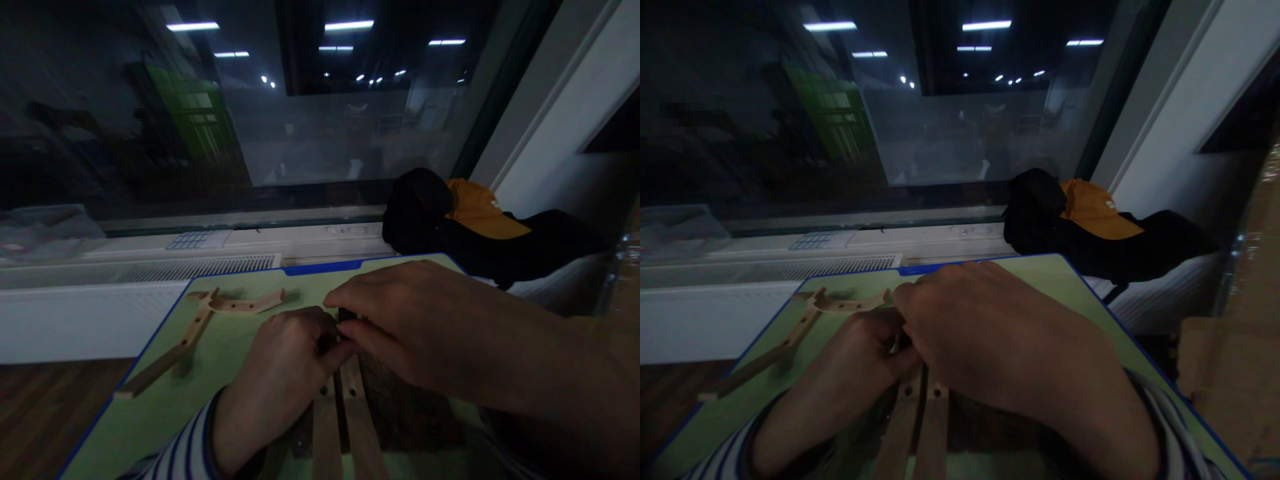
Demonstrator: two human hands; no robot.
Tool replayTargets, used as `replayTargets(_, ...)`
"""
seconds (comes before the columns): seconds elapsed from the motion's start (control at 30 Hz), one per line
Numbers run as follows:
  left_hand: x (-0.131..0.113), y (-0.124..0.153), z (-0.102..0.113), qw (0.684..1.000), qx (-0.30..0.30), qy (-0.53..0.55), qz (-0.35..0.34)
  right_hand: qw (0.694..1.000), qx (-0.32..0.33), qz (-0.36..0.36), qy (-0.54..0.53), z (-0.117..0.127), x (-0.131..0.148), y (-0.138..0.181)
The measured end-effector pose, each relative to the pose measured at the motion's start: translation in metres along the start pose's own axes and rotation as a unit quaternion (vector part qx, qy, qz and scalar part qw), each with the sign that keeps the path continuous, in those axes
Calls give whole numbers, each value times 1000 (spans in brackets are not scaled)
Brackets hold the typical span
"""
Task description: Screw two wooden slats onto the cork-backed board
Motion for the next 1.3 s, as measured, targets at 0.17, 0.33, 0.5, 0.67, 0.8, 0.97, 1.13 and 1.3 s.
replayTargets(0.17, -3, 1, 0, 1000, -1, 25, -19, 1000, 0, 2, -13, -1, -2, -1)
replayTargets(0.33, -8, 0, -7, 994, 49, 85, -50, 1000, -6, 3, -2, 0, 0, -1)
replayTargets(0.5, -5, 1, -8, 994, 59, 84, -36, 1000, -1, 2, 12, 1, 2, 0)
replayTargets(0.67, 0, 0, -4, 999, 27, 20, 0, 1000, -8, 4, 21, 2, 2, 0)
replayTargets(0.8, 0, -3, 0, 1000, 11, -18, 9, 999, -15, 20, 20, 2, 2, -1)
replayTargets(0.97, 1, -2, -1, 1000, 3, -23, 18, 1000, -11, 18, -1, 2, 1, -2)
replayTargets(1.13, 0, 0, -2, 1000, -3, -12, 17, 1000, -13, 20, -6, 3, 3, -2)
replayTargets(1.3, -1, 1, -1, 1000, -3, -1, 9, 999, 1, 20, -44, 1, 2, -1)
Point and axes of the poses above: each hand's wrist, its own y-axis away from the middle knuckle, its own z-axis out of the back of the hand, x = y × z, the point moved 10 cm from there along -y, towards the middle knuckle, and after that the axes turned 6 degrees about -y, right-handed, at the moved point
